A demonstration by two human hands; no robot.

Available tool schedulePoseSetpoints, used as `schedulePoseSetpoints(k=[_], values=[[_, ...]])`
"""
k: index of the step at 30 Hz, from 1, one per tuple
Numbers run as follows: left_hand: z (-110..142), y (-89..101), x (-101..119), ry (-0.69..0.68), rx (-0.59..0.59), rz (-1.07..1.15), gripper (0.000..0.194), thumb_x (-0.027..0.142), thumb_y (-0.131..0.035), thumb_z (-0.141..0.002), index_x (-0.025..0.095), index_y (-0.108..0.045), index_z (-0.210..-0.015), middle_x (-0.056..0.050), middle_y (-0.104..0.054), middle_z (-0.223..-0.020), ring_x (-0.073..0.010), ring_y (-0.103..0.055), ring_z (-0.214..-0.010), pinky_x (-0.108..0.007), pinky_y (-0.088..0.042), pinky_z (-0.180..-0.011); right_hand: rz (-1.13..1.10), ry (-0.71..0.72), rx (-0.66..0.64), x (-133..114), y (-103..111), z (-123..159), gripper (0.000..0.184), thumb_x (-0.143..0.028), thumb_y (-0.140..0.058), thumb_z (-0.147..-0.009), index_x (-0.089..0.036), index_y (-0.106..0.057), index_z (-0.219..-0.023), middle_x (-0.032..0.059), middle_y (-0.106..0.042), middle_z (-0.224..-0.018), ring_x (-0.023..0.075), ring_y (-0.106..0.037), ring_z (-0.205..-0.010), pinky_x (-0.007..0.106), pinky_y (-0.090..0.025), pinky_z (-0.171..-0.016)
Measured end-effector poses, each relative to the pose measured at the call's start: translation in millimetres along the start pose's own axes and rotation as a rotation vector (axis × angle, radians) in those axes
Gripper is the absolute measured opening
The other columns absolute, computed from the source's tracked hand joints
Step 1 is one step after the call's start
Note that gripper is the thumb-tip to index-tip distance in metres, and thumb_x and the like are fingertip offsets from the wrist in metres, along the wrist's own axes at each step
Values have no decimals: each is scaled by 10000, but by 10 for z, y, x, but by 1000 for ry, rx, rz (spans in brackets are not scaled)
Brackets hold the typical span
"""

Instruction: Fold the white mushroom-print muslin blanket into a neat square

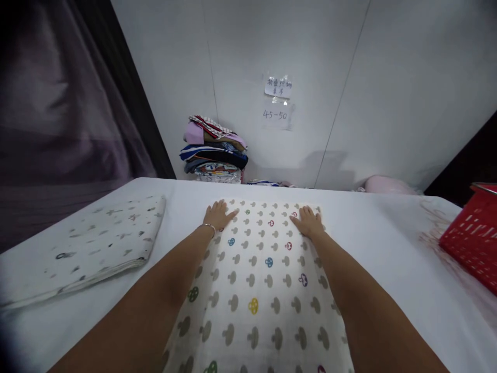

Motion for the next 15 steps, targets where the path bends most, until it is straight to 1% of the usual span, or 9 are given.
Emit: schedulePoseSetpoints(k=[3,5,8,11,13,15], values=[[79,13,1,-9,3,-4,856,713,-163,-810,142,-274,-1439,-84,-117,-1543,-279,-71,-1415,-490,-82,-1131,14,-15,-25,-25,37,71,688,-577,-188,-893,-156,-272,-1431,110,-171,-1527,254,-101,-1403,521,-122,-1102],[159,27,65,-46,18,-8,833,702,-187,-817,149,-288,-1431,-93,-131,-1541,-279,-71,-1416,-494,-73,-1131,36,16,-13,-138,74,118,707,-585,-184,-894,-148,-235,-1448,110,-142,-1534,257,-72,-1407,506,-101,-1111],[257,30,297,-169,17,1,805,695,-218,-821,178,-274,-1436,-82,-132,-1542,-260,-57,-1419,-492,-46,-1134,50,162,1,-499,101,141,739,-609,-159,-894,-150,-157,-1474,83,-93,-1545,242,-18,-1413,466,-48,-1127],[257,-6,559,-286,8,7,774,691,-226,-822,217,-285,-1431,-51,-136,-1544,-244,-58,-1420,-494,-34,-1136,44,300,-19,-912,60,76,739,-626,-132,-892,-170,-172,-1473,70,-87,-1547,231,-8,-1414,463,-17,-1126],[192,-51,647,-284,-9,11,769,694,-218,-820,229,-293,-1428,-44,-149,-1542,-251,-68,-1419,-499,-40,-1135,41,324,-60,-1084,2,-16,735,-633,-128,-889,-188,-180,-1471,63,-92,-1547,230,-21,-1413,481,-13,-1120],[99,-92,655,-221,-30,27,780,694,-195,-819,226,-271,-1437,-48,-152,-1541,-266,-64,-1418,-513,-60,-1128,36,285,-104,-1148,-53,-126,732,-638,-132,-885,-204,-168,-1473,52,-86,-1548,237,-34,-1412,507,-26,-1113]])
Point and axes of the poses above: each hand's wrist, its own z-axis away from the middle knuckle, its own y-axis out of the back of the hand, x = y × z, the point moved 3 cm from there along -z, towards the middle knuckle
